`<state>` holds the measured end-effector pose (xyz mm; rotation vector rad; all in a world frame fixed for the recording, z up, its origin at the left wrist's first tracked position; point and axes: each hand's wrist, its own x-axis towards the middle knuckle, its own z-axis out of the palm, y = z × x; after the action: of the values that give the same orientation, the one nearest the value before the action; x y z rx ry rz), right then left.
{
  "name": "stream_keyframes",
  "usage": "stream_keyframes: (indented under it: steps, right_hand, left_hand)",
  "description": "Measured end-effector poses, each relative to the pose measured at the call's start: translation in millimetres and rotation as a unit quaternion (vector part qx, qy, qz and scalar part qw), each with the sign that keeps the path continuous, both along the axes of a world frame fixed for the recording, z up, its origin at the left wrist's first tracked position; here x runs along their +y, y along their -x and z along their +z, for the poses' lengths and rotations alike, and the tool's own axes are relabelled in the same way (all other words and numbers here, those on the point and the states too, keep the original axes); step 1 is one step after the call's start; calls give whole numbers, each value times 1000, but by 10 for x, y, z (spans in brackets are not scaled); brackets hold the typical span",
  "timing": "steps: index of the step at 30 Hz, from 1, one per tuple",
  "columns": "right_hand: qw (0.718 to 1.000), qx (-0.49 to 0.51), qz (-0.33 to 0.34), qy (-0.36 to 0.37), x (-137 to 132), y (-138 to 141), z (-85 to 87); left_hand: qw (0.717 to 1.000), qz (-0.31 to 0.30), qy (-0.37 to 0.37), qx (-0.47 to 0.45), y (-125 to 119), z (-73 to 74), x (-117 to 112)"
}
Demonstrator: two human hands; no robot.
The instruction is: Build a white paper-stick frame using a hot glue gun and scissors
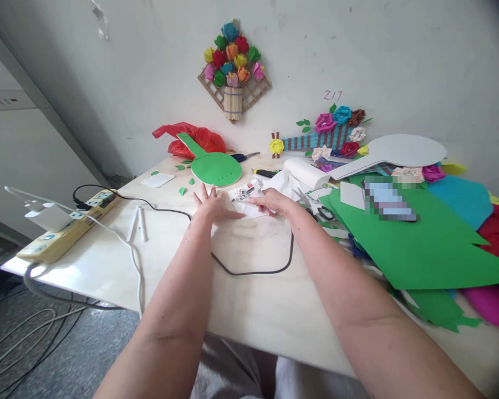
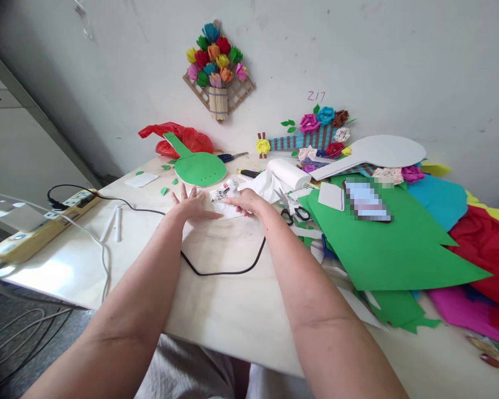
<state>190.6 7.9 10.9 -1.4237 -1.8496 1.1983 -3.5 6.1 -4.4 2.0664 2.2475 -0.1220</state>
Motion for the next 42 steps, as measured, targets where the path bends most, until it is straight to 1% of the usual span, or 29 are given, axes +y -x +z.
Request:
stream_keyframes:
  steps: [9, 20, 26, 31, 38, 40, 42]
  right_hand:
    - [999, -27, -24, -4, -16, 76, 18]
    - [997, -44, -48, -36, 53, 177, -37]
    - [995, -72, -62, -39, 61, 218, -12]
    - [992, -93, -73, -36, 60, 245, 19]
    - [992, -95, -75, -44, 132, 253, -18]
    - [994, -78, -75, -36, 135, 231, -16]
    - [997, -48, -61, -27, 116, 191, 7]
  left_hand:
    - [1000, -1, 9, -1, -21, 19, -31]
    - [1000, 8, 14, 1, -36, 29, -41]
    - [1000, 7, 15, -4, -24, 11, -26]
    - [1000, 11, 17, -6, -38, 37, -59]
    - [1000, 10, 16, -6, -44, 50, -71]
    - [1000, 10, 18, -4, -40, 43, -61]
    - [1000, 11, 19, -3, -36, 36, -52]
